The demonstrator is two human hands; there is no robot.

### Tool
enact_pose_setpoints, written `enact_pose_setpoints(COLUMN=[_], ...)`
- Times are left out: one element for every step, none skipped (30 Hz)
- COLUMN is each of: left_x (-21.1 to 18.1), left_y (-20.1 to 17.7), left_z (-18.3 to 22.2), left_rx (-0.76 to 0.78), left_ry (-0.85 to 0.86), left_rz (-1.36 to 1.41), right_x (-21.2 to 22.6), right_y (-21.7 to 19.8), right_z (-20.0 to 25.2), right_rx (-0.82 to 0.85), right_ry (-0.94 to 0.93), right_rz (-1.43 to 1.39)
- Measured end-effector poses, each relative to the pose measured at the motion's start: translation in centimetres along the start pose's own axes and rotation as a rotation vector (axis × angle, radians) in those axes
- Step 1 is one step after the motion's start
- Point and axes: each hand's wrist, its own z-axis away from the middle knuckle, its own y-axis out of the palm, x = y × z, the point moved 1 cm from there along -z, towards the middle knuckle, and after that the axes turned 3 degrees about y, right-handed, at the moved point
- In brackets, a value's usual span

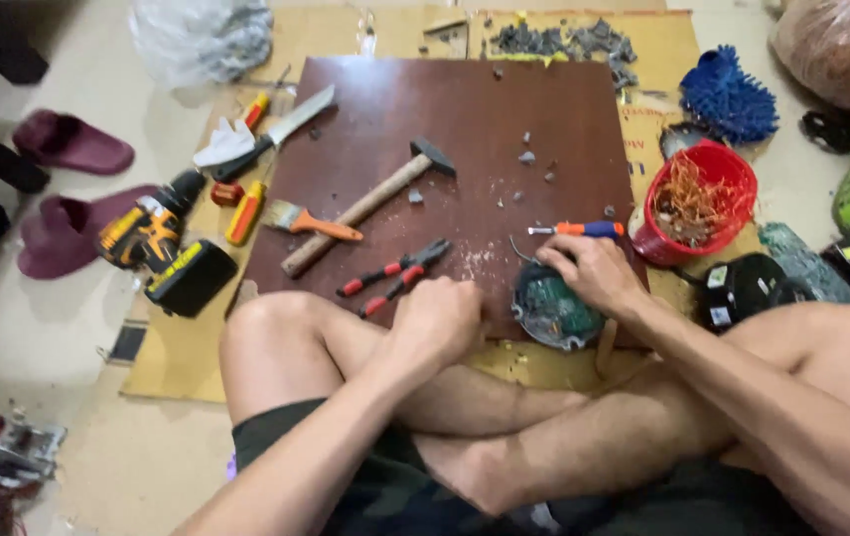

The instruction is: The person sits on the floor and uses a screwdriver and pliers to scrape and remove material from a small circular electronic component. They repeatedly scrape the surface and occasionally use pliers to pull off pieces, working on the same object throughout the clip.

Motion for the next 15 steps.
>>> enact_pose_setpoints(left_x=[0.2, 0.4, 0.6, 0.7, 0.9, 1.2, 1.5, 1.8, 2.1, 2.9, 3.7, 4.5, 4.8, 4.9, 5.1], left_y=[-0.1, 0.2, 0.6, 0.5, 0.5, 0.1, 0.5, 0.9, 1.3, 2.8, 4.3, 5.6, 6.3, 7.1, 7.8], left_z=[-0.1, 0.0, 0.1, 0.7, 1.3, 1.8, 2.3, 2.8, 3.3, 2.8, 2.4, 1.8, 1.4, 1.1, 0.7], left_rx=[-0.009, 0.016, 0.040, 0.049, 0.087, 0.111, 0.105, 0.097, 0.090, 0.086, 0.073, 0.056, 0.049, 0.038, 0.027], left_ry=[0.000, -0.005, -0.009, -0.011, -0.049, -0.086, -0.085, -0.116, -0.146, -0.148, -0.165, -0.180, -0.180, -0.201, -0.222], left_rz=[-0.009, 0.045, 0.100, 0.098, 0.173, 0.250, 0.250, 0.367, 0.485, 0.484, 0.550, 0.613, 0.610, 0.651, 0.692], right_x=[0.1, 0.1, 0.1, -0.3, -0.6, -0.7, -0.3, 0.1, 0.4, 0.4, 0.4, 0.5, 0.7, 0.8, 1.0], right_y=[0.0, 0.1, 0.3, 0.7, 1.0, 0.9, 0.9, 0.8, 0.7, 0.8, 0.8, 0.7, 0.6, 0.5, 0.4], right_z=[0.2, 0.5, 0.9, 1.0, 1.1, 0.6, 0.7, 0.9, 1.1, 1.2, 1.3, 1.2, 1.2, 1.4, 1.5], right_rx=[-0.010, -0.004, 0.002, 0.007, -0.006, -0.029, -0.033, -0.025, -0.016, -0.017, -0.020, -0.028, -0.033, -0.027, -0.021], right_ry=[-0.007, 0.041, 0.089, 0.094, 0.104, 0.103, 0.098, 0.113, 0.127, 0.123, 0.124, 0.122, 0.115, 0.129, 0.143], right_rz=[-0.005, -0.015, -0.026, -0.030, -0.031, -0.027, -0.025, -0.014, -0.004, -0.005, 0.006, 0.016, 0.014, 0.008, 0.002])
